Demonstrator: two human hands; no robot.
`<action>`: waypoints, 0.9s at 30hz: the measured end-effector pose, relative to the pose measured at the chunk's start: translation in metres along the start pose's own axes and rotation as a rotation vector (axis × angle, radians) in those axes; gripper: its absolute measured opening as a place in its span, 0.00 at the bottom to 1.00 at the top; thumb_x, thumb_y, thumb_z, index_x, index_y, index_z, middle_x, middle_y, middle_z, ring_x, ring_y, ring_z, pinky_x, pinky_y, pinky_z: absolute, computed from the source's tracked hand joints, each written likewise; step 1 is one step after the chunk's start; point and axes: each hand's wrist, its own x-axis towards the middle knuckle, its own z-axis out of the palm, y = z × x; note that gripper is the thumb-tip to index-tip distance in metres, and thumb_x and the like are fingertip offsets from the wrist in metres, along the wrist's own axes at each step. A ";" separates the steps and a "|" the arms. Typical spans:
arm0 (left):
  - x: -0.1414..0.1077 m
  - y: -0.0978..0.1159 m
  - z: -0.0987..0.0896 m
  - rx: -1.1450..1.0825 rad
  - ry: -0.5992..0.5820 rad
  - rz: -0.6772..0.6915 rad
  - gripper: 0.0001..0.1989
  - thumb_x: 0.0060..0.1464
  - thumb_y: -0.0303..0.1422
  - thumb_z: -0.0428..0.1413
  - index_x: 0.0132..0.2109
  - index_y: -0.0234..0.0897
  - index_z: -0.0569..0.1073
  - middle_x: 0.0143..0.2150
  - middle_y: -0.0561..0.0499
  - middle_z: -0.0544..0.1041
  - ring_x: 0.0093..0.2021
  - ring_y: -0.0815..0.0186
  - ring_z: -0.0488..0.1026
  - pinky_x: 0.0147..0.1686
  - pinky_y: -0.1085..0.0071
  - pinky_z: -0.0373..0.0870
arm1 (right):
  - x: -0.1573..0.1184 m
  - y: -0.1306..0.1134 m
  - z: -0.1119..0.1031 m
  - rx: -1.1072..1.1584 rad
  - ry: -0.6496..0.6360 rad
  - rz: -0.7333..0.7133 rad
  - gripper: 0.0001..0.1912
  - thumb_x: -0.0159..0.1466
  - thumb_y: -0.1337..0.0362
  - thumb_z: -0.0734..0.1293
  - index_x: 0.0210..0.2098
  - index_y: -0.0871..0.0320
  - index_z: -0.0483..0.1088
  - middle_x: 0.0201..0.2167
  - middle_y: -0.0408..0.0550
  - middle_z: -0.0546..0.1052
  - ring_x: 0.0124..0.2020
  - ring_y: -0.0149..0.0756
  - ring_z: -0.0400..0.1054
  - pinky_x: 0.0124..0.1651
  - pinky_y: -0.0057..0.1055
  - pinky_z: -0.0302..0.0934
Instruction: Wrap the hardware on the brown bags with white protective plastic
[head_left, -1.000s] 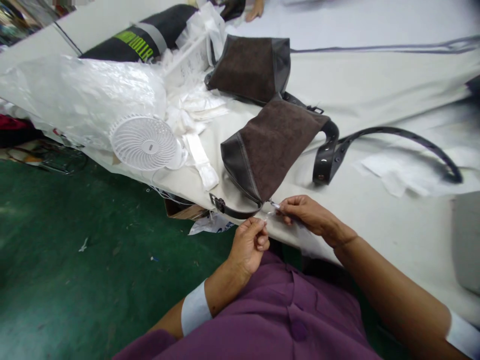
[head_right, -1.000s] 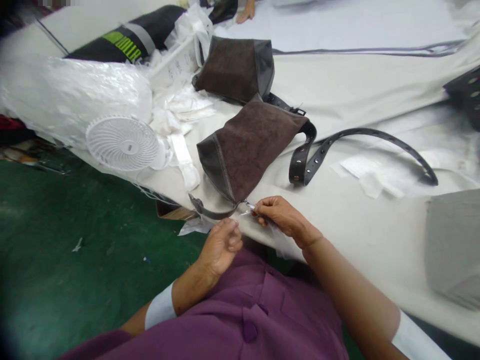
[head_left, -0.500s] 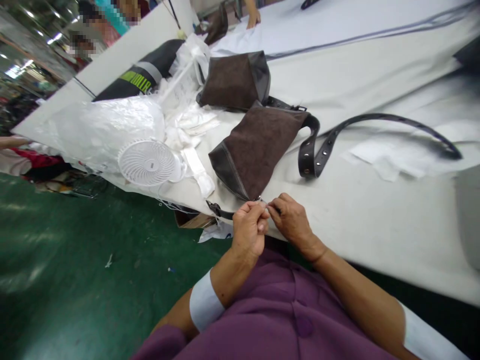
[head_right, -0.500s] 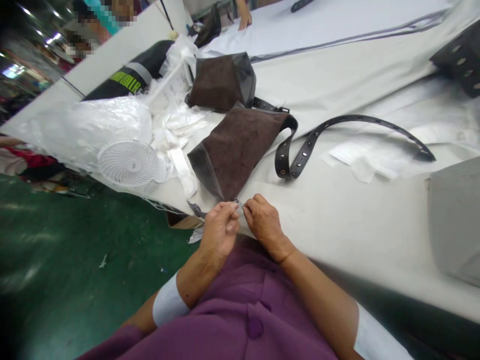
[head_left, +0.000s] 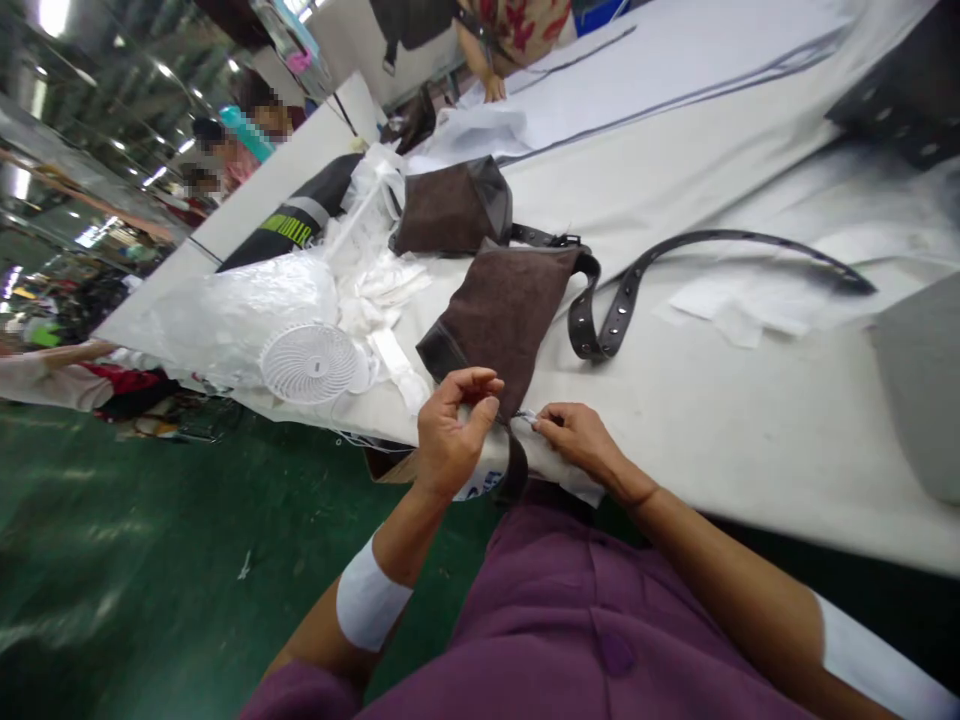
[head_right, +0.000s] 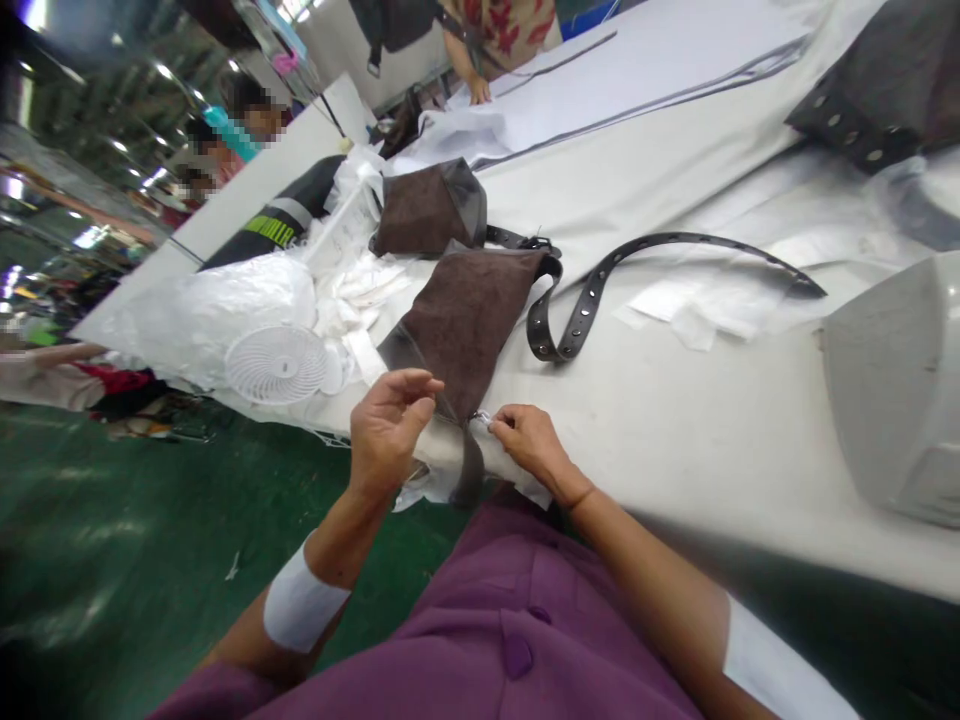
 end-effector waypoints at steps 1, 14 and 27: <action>0.000 -0.005 -0.003 0.114 -0.086 0.047 0.13 0.50 0.27 0.56 0.44 0.41 0.73 0.41 0.47 0.76 0.43 0.63 0.71 0.48 0.66 0.64 | 0.000 0.001 -0.002 0.026 -0.013 0.021 0.12 0.58 0.59 0.62 0.22 0.58 0.70 0.15 0.40 0.67 0.19 0.29 0.58 0.25 0.26 0.48; 0.081 -0.044 0.017 0.575 -0.862 0.489 0.16 0.49 0.22 0.50 0.42 0.41 0.75 0.45 0.46 0.75 0.50 0.59 0.67 0.54 0.61 0.58 | -0.014 0.004 -0.008 -0.689 0.282 -0.418 0.13 0.65 0.65 0.58 0.31 0.59 0.73 0.32 0.49 0.73 0.30 0.33 0.63 0.35 0.31 0.50; 0.095 -0.049 0.037 0.908 -1.181 0.617 0.13 0.45 0.24 0.53 0.40 0.36 0.74 0.44 0.43 0.76 0.59 0.53 0.61 0.60 0.52 0.48 | -0.015 0.014 -0.013 -0.824 0.324 -0.511 0.14 0.66 0.67 0.57 0.28 0.59 0.70 0.27 0.47 0.70 0.30 0.34 0.58 0.37 0.34 0.45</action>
